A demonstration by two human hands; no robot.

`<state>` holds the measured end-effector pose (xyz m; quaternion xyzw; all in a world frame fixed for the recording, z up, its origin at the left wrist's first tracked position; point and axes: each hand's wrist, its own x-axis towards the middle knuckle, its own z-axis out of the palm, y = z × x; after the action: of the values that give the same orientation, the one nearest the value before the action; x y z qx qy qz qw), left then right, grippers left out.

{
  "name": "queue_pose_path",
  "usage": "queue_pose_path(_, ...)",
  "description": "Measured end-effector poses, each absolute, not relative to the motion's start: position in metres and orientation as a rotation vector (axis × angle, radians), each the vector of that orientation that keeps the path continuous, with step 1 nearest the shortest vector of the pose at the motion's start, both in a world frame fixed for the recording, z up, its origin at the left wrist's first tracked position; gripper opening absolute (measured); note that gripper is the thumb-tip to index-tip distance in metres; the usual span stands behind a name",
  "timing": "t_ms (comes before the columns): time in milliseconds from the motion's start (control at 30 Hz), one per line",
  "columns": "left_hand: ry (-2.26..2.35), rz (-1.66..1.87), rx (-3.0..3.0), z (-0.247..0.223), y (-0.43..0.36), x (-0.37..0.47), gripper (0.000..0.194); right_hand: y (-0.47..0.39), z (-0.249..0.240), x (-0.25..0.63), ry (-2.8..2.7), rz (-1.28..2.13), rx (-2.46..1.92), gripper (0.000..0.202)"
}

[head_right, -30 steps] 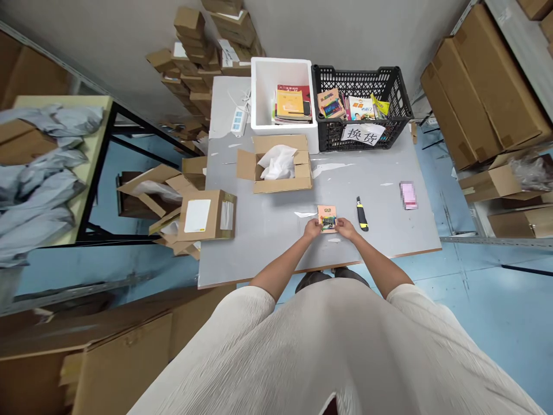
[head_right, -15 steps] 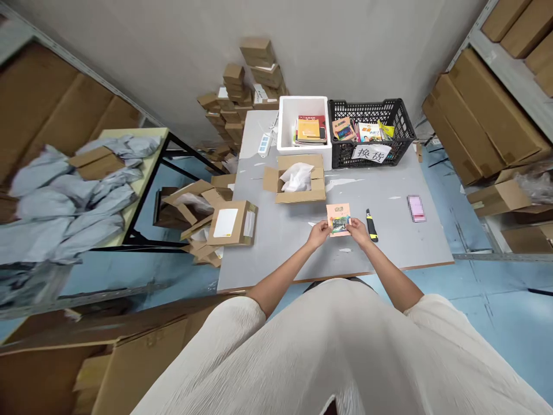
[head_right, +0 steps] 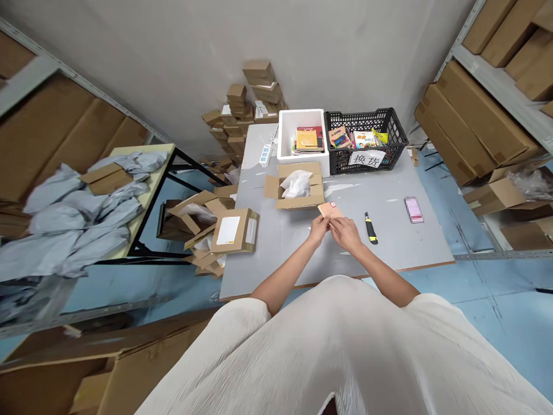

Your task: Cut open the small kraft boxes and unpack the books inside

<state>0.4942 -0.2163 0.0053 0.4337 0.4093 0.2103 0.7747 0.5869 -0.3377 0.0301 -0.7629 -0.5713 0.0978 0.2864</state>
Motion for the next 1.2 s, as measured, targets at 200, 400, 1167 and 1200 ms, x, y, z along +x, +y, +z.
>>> queue_pose_path(200,0.931,0.428,0.921,0.004,-0.205,0.482,0.028,-0.345,0.013,0.605,-1.319,0.342,-2.076,0.038)
queue_pose_path(400,0.946,0.408,0.942,0.002,-0.201,0.478,0.032,-0.344,0.007,0.621,-0.791,0.728,-1.939,0.041)
queue_pose_path(1167,0.863,0.391,0.913,0.022,-0.199,0.463,0.049,-0.335,0.029,0.579,-1.187,0.320,-2.012,0.030)
queue_pose_path(1200,0.858,0.389,0.922,0.022,-0.198,0.460,0.049,-0.337,0.028,0.581,-1.130,0.320,-2.016,0.035)
